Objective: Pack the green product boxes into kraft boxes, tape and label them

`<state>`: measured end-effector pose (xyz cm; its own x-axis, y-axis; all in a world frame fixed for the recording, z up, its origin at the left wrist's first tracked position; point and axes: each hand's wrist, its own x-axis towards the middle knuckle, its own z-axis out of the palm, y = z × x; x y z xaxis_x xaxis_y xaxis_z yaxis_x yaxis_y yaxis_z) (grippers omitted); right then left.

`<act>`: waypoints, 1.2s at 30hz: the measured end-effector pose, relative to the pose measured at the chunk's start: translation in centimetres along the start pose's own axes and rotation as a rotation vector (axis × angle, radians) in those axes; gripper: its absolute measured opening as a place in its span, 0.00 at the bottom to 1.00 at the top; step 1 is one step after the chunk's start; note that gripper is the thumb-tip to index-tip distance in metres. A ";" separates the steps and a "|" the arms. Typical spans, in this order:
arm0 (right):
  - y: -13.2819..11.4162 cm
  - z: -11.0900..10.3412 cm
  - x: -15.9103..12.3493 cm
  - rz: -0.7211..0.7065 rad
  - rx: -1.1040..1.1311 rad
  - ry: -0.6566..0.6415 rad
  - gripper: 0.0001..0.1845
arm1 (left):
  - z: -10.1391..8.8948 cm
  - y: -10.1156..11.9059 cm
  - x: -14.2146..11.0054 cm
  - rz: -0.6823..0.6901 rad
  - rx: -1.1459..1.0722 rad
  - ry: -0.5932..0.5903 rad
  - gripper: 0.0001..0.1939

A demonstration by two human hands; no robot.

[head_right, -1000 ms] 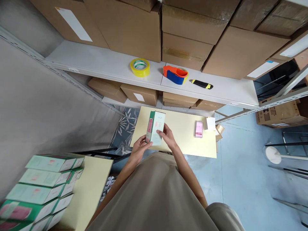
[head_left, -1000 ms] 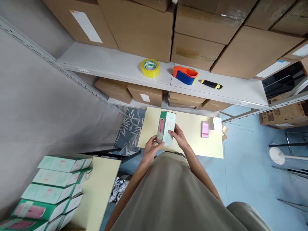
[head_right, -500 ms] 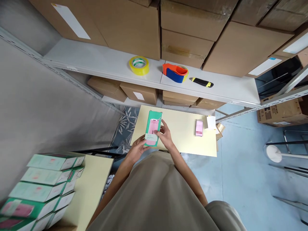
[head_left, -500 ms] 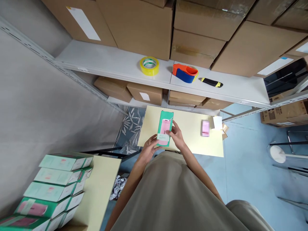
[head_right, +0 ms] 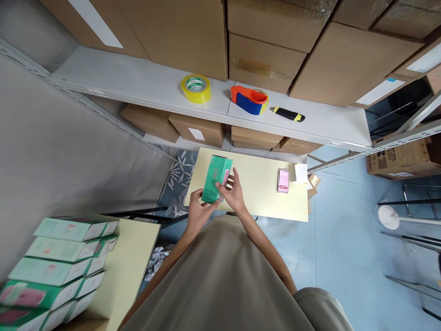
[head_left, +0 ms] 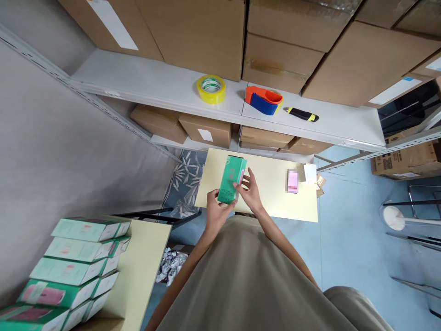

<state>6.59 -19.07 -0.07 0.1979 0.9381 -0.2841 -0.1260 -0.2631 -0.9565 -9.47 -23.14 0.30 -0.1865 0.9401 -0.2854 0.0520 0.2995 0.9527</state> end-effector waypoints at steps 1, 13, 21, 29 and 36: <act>0.1 -0.1 0.1 -0.007 0.004 0.017 0.58 | 0.0 0.1 -0.2 0.005 -0.016 -0.040 0.35; 0.2 -2.0 0.1 0.052 0.055 -0.096 0.42 | -1.8 -1.2 1.1 -0.349 -0.394 -0.282 0.35; 0.7 -1.1 1.3 0.061 -0.074 -0.021 0.57 | 0.0 -0.4 -0.8 0.016 0.003 -0.080 0.38; 0.6 -1.5 0.4 0.064 0.103 -0.040 0.48 | -1.5 -0.8 0.1 -0.406 -0.355 -0.315 0.38; 0.4 -1.5 0.4 0.018 0.058 -0.104 0.41 | -1.2 -0.6 0.4 -0.380 -0.325 -0.369 0.36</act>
<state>8.03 -19.16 -0.61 0.0934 0.9525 -0.2898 -0.1848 -0.2694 -0.9451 -10.76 -23.17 -0.21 0.2209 0.7893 -0.5729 -0.2634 0.6139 0.7441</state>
